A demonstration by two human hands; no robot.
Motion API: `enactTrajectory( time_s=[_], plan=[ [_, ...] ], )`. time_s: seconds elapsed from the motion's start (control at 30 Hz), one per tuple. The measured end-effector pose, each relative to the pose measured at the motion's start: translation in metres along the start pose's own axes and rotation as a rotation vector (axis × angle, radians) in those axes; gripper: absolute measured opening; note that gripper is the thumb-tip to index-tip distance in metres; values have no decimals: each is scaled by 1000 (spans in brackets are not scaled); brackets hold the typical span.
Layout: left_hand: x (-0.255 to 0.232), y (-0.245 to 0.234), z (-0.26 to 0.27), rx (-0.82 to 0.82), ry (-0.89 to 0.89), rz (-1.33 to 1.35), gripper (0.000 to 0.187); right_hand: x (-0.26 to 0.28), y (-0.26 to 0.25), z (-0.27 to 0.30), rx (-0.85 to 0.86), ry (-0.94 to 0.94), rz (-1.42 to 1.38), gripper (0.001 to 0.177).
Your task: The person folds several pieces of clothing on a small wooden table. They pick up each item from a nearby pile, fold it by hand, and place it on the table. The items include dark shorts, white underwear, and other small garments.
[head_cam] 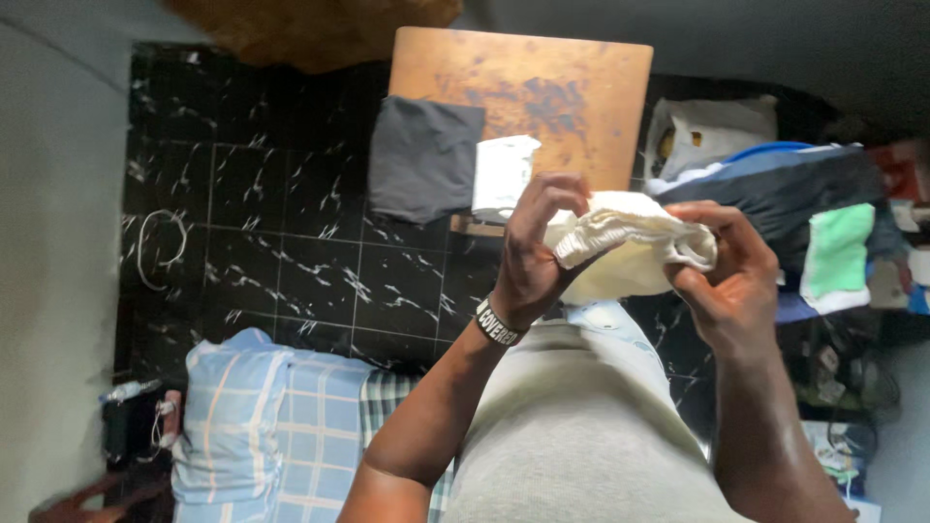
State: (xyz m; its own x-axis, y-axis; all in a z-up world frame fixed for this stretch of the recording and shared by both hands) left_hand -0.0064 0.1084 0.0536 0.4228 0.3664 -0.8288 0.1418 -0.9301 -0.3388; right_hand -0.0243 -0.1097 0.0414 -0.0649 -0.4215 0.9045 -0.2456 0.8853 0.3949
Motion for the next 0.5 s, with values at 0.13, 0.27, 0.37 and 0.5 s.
enactTrajectory(
  time_s=[0.13,0.27,0.37,0.5],
  plan=[
    [1,-29,4,129,-155,313,48,9,27,-7,122,18,177,48],
    [3,-45,8,242,-132,65,33,12,57,-18,224,-222,703,51],
    [-3,-48,12,191,-55,63,34,4,71,-20,116,-196,841,68],
    [-5,-55,10,96,-22,56,34,2,67,-14,13,-132,619,50]
  ],
)
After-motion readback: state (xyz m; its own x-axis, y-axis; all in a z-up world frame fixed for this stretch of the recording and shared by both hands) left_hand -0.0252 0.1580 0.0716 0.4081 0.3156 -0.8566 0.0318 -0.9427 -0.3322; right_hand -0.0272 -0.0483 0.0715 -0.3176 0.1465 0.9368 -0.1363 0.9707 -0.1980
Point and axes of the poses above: each hand's wrist, its own z-axis away from the middle knuckle, its own y-axis out of the palm, x = y × z, the point moved 3 cm from there along -z, towards the middle knuckle, and after that the axes turned 15 degrees about -z, right-handed, at the moved point
